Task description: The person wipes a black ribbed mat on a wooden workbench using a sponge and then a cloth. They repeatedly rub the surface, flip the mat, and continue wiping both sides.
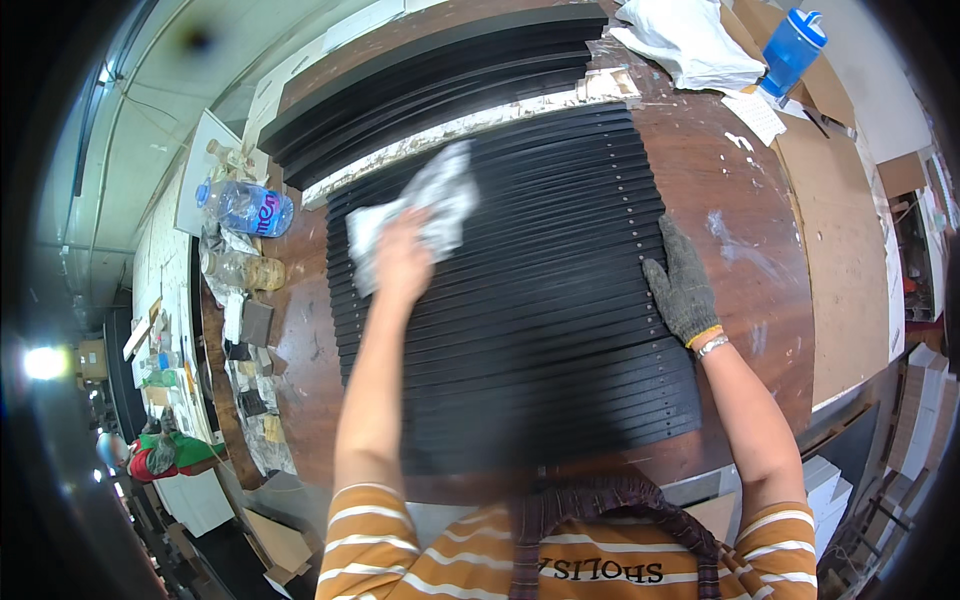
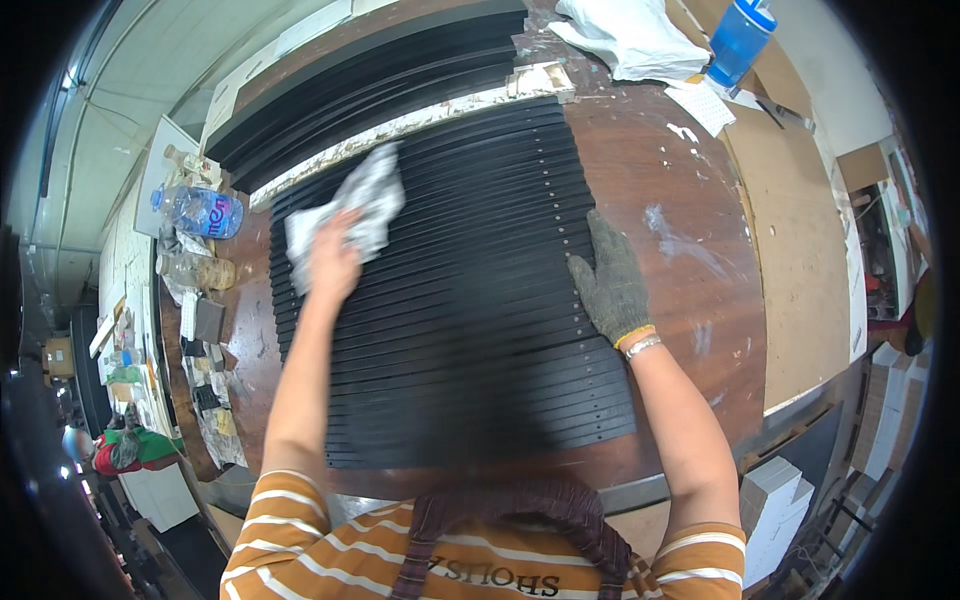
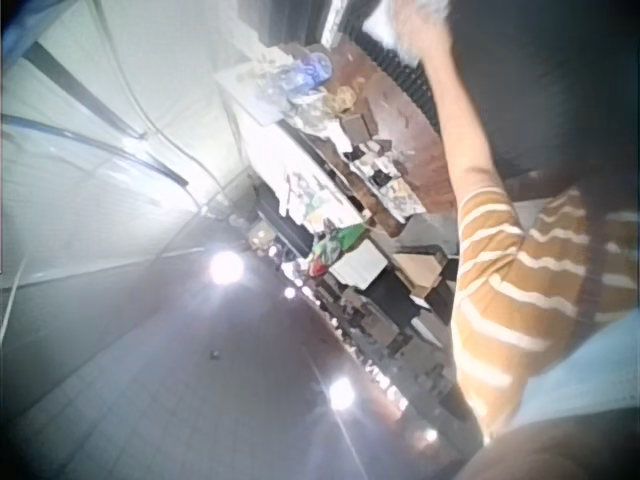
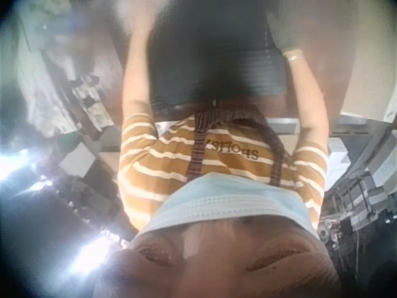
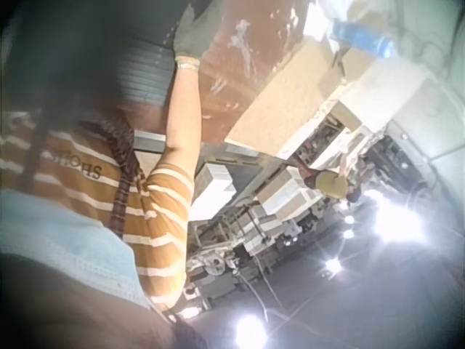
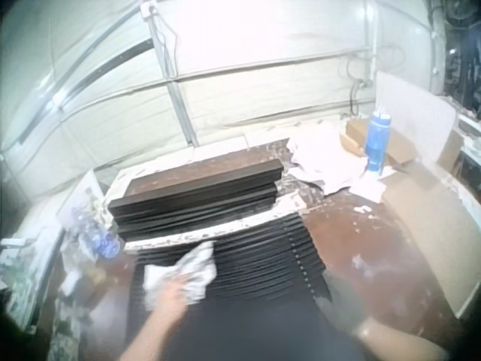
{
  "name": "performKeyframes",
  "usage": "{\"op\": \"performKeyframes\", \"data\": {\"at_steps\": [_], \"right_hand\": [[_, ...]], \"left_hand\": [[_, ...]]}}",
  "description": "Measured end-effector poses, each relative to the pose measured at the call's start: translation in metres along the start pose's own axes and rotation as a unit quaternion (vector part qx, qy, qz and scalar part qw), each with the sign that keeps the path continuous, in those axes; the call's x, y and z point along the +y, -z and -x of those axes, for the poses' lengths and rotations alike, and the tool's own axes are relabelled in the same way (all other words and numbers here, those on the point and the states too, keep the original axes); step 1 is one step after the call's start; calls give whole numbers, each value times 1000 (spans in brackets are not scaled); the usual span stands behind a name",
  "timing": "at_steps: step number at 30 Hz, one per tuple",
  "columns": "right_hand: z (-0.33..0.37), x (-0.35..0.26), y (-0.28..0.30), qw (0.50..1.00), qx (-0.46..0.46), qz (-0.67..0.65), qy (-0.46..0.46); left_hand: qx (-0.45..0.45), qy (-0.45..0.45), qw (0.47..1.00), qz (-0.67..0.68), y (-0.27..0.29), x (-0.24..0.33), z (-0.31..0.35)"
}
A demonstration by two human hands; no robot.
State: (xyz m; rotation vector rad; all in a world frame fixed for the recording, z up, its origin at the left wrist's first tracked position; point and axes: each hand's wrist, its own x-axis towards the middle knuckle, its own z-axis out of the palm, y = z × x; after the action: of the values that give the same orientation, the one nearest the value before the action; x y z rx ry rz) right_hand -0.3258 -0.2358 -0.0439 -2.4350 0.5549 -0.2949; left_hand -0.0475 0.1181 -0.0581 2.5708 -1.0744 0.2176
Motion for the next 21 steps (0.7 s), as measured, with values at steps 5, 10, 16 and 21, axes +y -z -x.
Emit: {"op": "performKeyframes", "data": {"at_steps": [5, 10, 16, 21], "right_hand": [[3, 10, -2, 1000, 16, -10, -15], [2, -2, 2, 1000, 4, 13, -3], [3, 9, -2, 999, 28, 22, 40], [-5, 10, 5, 996, 61, -51, 38]], "left_hand": [[19, 311, 948, -67, 71, -59, 21], [31, 4, 998, 55, -38, 85, -54], [37, -106, 989, 99, -38, 83, -71], [86, 180, 977, -75, 31, -51, -9]]}}
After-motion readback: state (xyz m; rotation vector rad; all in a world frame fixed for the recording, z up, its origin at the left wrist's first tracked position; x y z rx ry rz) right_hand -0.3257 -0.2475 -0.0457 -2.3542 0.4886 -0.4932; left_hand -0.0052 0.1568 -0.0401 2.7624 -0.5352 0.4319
